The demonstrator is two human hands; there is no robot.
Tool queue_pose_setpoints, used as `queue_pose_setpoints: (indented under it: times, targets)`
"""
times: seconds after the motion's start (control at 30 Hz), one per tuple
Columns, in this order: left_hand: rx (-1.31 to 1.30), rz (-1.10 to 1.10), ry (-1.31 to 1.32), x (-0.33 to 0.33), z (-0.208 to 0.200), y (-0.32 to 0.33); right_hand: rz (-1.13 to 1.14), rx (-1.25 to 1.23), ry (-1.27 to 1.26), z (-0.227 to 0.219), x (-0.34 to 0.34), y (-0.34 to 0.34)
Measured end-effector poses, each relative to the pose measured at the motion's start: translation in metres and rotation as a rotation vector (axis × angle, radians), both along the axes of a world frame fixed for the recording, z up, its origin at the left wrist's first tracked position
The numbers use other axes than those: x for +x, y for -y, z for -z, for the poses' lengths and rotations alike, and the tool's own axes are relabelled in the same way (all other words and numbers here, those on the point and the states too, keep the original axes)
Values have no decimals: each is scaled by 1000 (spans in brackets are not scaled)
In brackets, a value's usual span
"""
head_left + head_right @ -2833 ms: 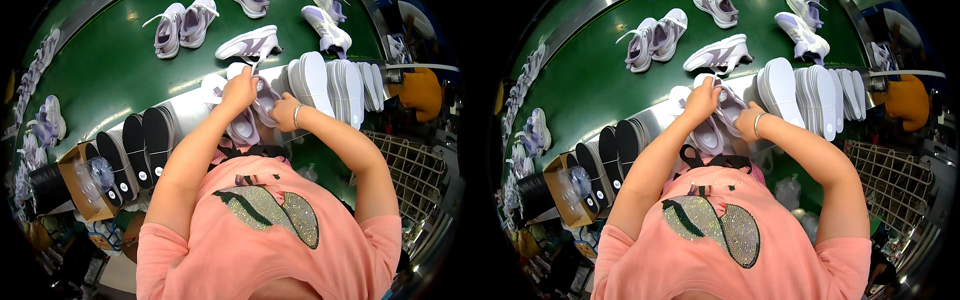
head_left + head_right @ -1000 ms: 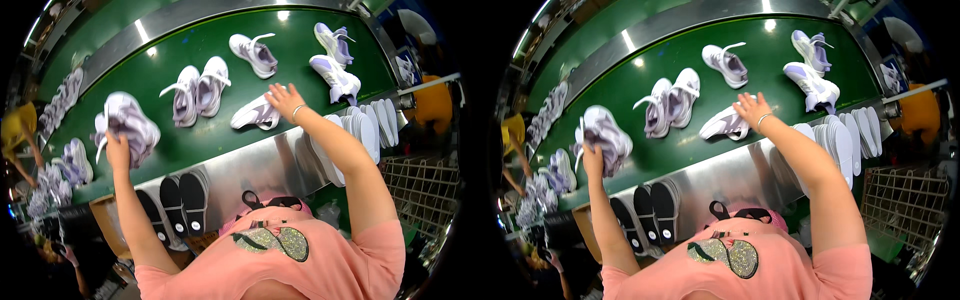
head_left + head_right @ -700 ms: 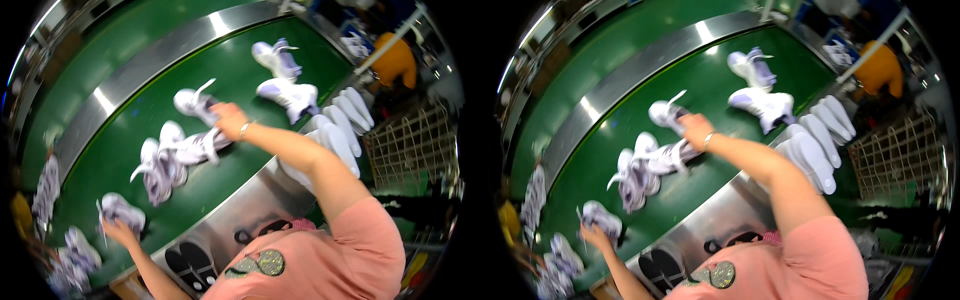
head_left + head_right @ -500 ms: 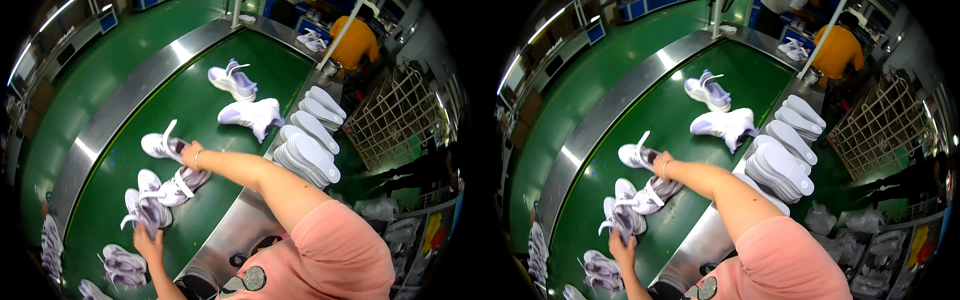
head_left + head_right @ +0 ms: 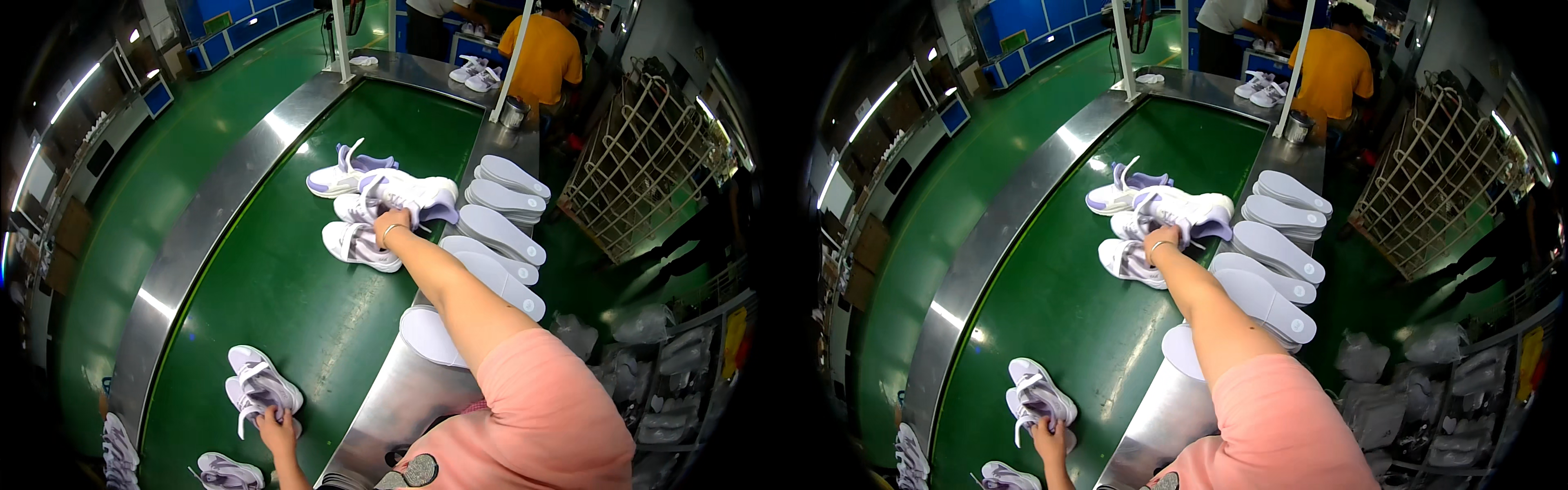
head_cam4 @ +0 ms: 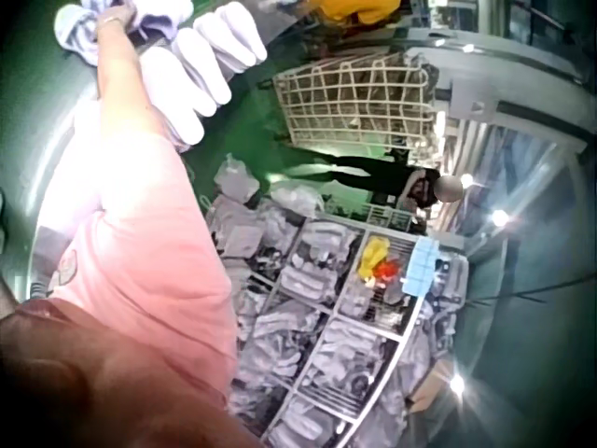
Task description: The person places insoles into shoes and organizes them on a conveyor belt. The person repeatedly takes an insole from a stack, inserts it into a shoe, and then positions the finished shoe on the belt.
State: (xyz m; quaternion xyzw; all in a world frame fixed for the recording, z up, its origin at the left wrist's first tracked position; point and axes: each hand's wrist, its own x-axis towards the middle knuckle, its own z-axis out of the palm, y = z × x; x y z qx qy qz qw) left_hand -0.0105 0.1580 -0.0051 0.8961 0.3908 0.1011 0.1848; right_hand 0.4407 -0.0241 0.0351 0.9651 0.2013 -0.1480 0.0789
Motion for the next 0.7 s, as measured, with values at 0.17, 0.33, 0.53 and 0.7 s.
queue_pose_setpoints:
  times: [0.17, 0.33, 0.53, 0.7]
  targets:
    - [-128, -82, 164, 24, -12, 26, -39, 57, -146, -18, -3, 10]
    - [-219, -97, 194, 45, -17, 51, -290, 233, -92, -50, -32, 39]
    - [-243, 59, 37, 29, -51, 143, -435, 669, -53, -109, -145, 146]
    - [-521, 119, 113, 24, -44, 207, -476, 478, 86, -79, -228, 177]
